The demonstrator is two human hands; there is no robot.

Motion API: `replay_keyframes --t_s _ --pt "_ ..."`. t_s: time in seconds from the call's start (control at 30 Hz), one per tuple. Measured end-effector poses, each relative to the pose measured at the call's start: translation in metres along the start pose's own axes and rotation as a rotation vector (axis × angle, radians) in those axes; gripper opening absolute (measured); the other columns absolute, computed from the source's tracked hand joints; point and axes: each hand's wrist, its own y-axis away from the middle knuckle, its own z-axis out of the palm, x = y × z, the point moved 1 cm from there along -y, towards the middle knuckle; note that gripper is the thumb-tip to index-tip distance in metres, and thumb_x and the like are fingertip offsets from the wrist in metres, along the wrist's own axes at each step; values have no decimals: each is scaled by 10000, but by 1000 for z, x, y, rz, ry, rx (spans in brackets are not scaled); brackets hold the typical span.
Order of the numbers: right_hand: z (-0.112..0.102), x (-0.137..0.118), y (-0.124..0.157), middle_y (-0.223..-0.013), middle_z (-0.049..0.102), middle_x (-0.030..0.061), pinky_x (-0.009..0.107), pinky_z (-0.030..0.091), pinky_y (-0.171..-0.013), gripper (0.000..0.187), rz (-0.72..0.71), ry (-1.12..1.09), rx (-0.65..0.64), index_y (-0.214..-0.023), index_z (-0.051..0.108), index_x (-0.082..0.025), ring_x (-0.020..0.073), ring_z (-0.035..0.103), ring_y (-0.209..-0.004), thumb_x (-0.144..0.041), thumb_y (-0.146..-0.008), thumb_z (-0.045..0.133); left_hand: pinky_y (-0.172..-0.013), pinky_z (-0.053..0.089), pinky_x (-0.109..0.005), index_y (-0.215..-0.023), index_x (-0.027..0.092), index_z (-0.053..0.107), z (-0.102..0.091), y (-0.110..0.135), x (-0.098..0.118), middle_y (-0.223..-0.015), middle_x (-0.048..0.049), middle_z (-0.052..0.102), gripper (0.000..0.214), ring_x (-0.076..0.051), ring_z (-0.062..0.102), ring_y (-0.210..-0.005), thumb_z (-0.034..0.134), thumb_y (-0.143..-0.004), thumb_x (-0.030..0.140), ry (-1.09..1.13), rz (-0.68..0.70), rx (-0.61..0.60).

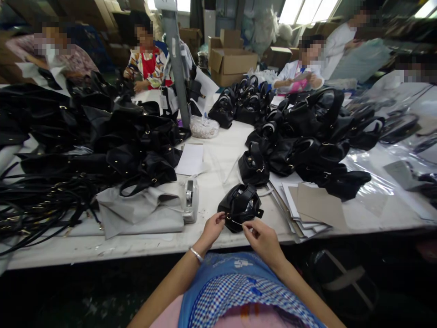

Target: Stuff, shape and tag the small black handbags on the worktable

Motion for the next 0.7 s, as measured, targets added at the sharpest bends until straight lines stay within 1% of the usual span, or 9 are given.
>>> replay_keyframes --t_s 0.03,0.1,0.27,0.33,0.4,0.47,0.5,0.63,0.7 --pt "3 2 0 -808 681 37 268 446 -652 194 2 12 1 -880 679 -209 147 560 -630 -312 -888 514 -787 518 -326 -1127 166 634 1 -2 -6 -1167 -111 667 335 -202 624 -977 554 -802 178 4 -8 -25" --pt "8 6 -2 -814 684 42 270 450 -661 204 8 31 3 -890 681 -208 151 565 -637 -315 -890 508 -765 511 -316 -1099 173 660 2 -3 -10 -1126 -96 690 324 -193 629 -939 547 -795 174 6 -6 -48" --pt "19 10 -8 -819 687 41 266 445 -658 206 10 48 -16 -892 685 -206 146 573 -641 -295 -888 499 -715 496 -291 -972 148 689 2 -7 -12 -972 -90 724 246 -174 636 -817 613 -744 202 111 2 -33" --pt "23 12 -10 -817 691 40 265 443 -660 206 9 49 -15 -891 688 -204 146 579 -649 -291 -884 501 -746 501 -296 -929 142 682 2 -8 -14 -948 -90 722 224 -176 640 -827 650 -721 219 149 14 -16" --pt "27 13 -13 -807 695 39 262 441 -664 205 13 51 -7 -885 694 -201 147 585 -653 -284 -877 507 -818 498 -303 -919 147 677 4 -8 -16 -962 -86 717 224 -176 642 -873 672 -706 217 155 50 5" --pt "32 15 -17 -790 700 36 257 441 -659 195 26 52 -3 -866 701 -194 145 588 -644 -272 -863 522 -864 490 -308 -916 149 680 5 -6 -16 -959 -80 713 224 -173 642 -887 683 -702 216 114 119 30" --pt "34 15 -19 -786 704 35 255 441 -657 190 33 50 -5 -858 704 -192 143 589 -638 -265 -856 529 -858 494 -308 -917 149 682 5 -6 -15 -945 -78 709 225 -172 643 -874 685 -704 221 72 156 49" --pt "44 17 -31 -783 717 41 248 446 -664 192 44 25 -5 -839 718 -183 144 604 -647 -246 -847 537 -689 513 -272 -914 163 686 5 -8 -11 -921 -67 679 223 -169 638 -799 683 -715 263 -137 250 162" --pt "50 17 -35 -784 722 44 243 449 -672 196 48 1 5 -844 726 -183 144 614 -662 -246 -849 540 -645 509 -266 -881 172 691 4 -11 -8 -907 -66 674 196 -180 636 -807 661 -736 300 -219 285 176"
